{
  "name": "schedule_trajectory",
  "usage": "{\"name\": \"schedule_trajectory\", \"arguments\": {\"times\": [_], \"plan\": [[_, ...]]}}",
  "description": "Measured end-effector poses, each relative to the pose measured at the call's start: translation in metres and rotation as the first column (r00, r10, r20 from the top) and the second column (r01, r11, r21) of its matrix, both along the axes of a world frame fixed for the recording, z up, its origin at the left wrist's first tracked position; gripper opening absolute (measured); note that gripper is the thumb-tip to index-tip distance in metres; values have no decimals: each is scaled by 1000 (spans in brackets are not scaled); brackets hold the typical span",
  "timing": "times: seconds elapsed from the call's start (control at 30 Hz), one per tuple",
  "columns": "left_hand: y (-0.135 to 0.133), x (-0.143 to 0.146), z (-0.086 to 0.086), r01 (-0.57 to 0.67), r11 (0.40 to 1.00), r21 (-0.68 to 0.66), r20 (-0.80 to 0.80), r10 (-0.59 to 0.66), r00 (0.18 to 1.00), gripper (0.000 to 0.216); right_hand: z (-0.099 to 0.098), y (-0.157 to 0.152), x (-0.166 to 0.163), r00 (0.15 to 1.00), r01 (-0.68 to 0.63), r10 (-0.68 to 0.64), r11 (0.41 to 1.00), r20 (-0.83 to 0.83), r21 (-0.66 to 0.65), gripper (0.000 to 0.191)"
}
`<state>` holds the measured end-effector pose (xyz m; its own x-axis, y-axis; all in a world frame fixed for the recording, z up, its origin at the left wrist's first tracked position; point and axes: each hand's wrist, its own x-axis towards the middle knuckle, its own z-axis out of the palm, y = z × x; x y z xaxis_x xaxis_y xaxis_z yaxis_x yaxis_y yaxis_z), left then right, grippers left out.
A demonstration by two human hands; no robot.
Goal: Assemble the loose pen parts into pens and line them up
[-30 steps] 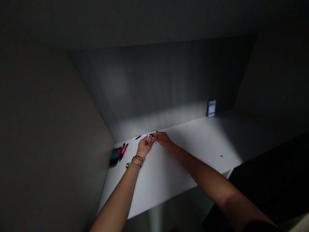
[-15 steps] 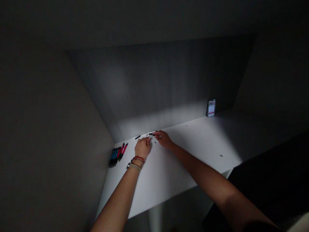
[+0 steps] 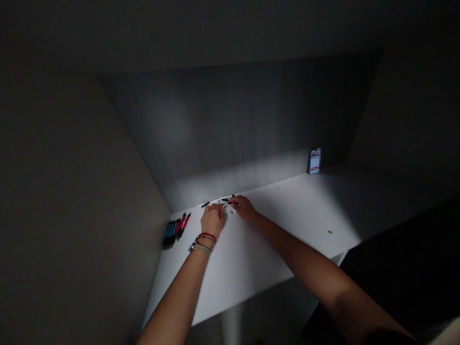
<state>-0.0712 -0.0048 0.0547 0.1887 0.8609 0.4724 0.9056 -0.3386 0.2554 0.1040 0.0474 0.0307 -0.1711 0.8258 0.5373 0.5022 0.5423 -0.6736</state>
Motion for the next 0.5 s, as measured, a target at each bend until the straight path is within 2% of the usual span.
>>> {"name": "schedule_trajectory", "arguments": {"times": [0.2, 0.5], "plan": [[-1, -1, 1, 35, 999, 21, 9, -35, 999, 34, -3, 2, -1, 1000, -2, 2, 1000, -21, -10, 21], [-2, -1, 3, 21, 1000, 12, -54, -20, 998, 35, 2, -2, -1, 1000, 1, -1, 999, 1, -51, 23]]}}
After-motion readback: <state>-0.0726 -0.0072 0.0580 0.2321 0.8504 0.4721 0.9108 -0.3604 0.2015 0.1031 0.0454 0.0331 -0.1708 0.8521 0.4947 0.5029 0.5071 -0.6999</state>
